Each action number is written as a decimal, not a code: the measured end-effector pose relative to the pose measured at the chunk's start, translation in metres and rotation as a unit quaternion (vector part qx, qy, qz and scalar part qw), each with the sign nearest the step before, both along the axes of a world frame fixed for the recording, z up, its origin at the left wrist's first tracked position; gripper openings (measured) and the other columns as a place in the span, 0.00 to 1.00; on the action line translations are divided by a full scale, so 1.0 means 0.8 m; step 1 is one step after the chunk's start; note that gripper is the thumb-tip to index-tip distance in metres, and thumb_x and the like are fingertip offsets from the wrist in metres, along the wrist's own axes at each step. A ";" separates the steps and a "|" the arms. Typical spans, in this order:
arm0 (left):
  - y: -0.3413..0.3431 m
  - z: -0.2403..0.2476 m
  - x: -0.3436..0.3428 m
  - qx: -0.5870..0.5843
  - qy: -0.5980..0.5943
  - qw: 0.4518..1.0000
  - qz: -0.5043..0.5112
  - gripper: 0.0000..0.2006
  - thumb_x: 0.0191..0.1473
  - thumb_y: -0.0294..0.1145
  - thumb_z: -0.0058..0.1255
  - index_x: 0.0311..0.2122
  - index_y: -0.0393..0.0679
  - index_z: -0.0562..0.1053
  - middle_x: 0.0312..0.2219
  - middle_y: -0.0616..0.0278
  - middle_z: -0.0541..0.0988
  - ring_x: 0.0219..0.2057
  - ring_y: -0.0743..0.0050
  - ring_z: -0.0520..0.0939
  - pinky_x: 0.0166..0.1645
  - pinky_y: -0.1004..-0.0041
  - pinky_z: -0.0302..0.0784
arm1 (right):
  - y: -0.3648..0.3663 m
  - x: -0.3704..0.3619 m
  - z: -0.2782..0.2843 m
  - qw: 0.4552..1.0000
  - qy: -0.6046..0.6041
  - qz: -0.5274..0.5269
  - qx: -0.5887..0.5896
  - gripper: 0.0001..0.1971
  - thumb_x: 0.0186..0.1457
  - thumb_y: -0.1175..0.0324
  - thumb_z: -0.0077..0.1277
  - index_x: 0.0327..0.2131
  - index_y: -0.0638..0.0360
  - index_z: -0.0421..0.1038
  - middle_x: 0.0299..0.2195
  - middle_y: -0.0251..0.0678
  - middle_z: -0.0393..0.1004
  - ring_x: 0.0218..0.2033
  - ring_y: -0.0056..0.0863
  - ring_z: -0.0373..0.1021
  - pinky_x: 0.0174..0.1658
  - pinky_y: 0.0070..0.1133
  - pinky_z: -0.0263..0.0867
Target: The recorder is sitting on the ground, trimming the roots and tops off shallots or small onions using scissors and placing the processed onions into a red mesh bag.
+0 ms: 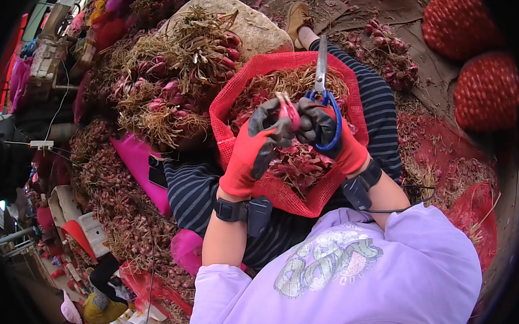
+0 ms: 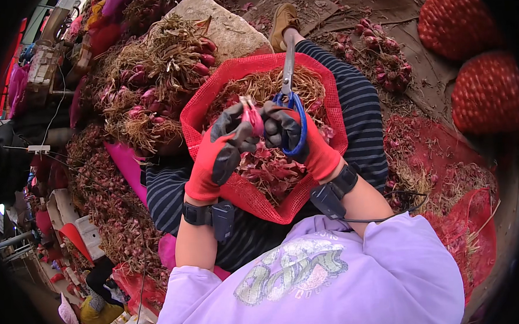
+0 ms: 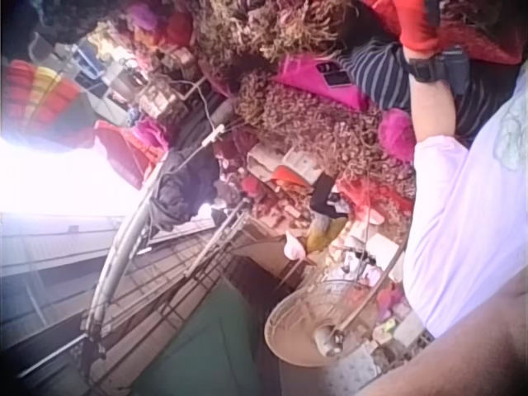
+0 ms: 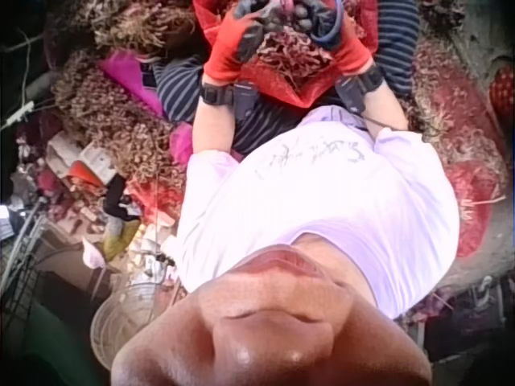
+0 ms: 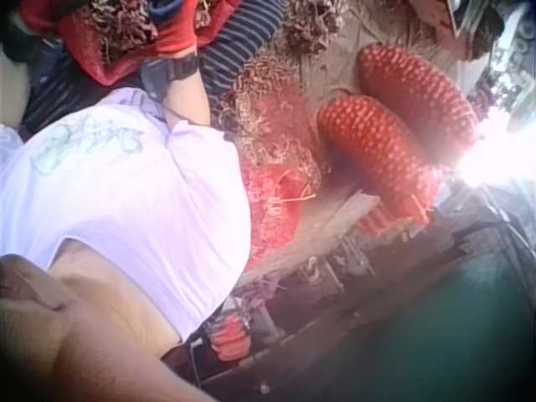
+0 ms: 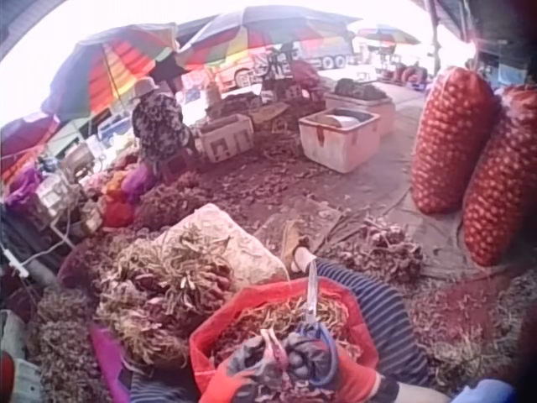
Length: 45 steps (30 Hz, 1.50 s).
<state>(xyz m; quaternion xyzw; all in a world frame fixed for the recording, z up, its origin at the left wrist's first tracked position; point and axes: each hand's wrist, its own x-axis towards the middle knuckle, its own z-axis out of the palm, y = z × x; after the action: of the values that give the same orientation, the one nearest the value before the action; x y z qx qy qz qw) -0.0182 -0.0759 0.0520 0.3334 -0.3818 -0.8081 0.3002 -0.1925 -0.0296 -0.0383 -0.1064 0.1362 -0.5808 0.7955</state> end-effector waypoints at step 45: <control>-0.004 -0.049 -0.024 -0.129 0.079 0.981 0.119 0.14 0.53 0.35 0.47 0.42 0.39 0.69 0.32 0.61 0.73 0.38 0.74 0.73 0.44 0.76 0.67 | 0.016 0.025 0.024 0.917 0.356 -0.147 -0.100 0.08 0.56 0.64 0.46 0.36 0.55 0.65 0.36 0.28 0.65 0.41 0.20 0.65 0.35 0.19 0.64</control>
<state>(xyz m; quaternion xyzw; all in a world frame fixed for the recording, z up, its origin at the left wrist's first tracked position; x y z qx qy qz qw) -0.0372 -0.0795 0.0131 0.2698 -0.4157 -0.7341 0.4643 -0.1724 -0.0169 -0.0191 -0.3637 0.3661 -0.6251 0.5856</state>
